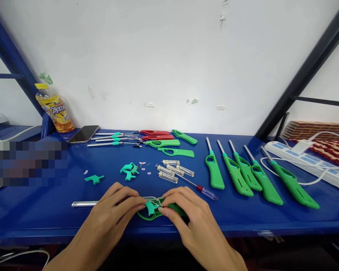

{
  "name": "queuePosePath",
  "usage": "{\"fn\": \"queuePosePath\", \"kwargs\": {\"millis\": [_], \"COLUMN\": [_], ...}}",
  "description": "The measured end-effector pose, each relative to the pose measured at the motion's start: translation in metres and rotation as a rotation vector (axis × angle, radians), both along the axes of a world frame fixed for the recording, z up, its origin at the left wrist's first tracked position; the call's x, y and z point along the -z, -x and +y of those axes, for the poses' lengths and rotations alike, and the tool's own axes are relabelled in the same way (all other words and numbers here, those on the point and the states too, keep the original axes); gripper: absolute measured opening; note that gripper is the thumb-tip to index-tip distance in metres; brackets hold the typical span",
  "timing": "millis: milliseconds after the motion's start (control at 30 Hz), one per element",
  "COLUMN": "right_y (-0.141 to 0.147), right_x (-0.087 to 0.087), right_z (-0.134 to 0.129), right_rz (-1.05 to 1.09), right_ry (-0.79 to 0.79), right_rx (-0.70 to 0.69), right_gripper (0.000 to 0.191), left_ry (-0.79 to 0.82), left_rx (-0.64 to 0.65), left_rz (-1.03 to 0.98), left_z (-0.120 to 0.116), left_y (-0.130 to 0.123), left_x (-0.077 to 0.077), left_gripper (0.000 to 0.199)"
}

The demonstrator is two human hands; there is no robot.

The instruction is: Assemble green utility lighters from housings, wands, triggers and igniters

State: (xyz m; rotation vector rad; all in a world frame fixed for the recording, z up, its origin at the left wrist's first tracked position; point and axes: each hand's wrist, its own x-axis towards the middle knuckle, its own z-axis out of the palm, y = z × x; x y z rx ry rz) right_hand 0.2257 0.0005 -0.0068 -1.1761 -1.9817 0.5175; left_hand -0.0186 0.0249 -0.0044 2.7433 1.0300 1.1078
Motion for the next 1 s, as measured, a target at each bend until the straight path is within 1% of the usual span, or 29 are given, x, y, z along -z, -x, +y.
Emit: {"fn": "queuePosePath", "kwargs": {"millis": [100, 167, 333, 600, 767, 1000], "right_y": [0.001, 0.001, 0.002, 0.002, 0.002, 0.002], "right_x": [-0.001, -0.001, 0.000, 0.001, 0.001, -0.002], "right_z": [0.000, 0.000, -0.001, -0.001, -0.002, -0.004], "right_rz": [0.019, 0.022, 0.028, 0.022, 0.002, -0.022], "right_ry": [-0.033, -0.048, -0.069, -0.052, -0.016, -0.026], "right_rx": [-0.003, -0.003, -0.004, -0.017, -0.022, -0.021], "right_gripper": [0.010, 0.010, 0.010, 0.008, 0.010, 0.011], "left_ry": [-0.004, -0.013, -0.010, 0.069, 0.028, -0.037], "left_rx": [0.007, 0.015, 0.021, 0.017, 0.005, 0.001], "left_rz": [0.015, 0.015, -0.013, -0.016, 0.008, -0.011], "left_z": [0.000, 0.000, 0.000, 0.002, 0.003, 0.002], "left_y": [0.001, 0.001, 0.000, -0.001, 0.001, 0.000], "left_x": [0.003, 0.005, 0.008, 0.013, 0.012, 0.011], "left_gripper": [0.039, 0.044, 0.039, 0.038, 0.041, 0.043]}}
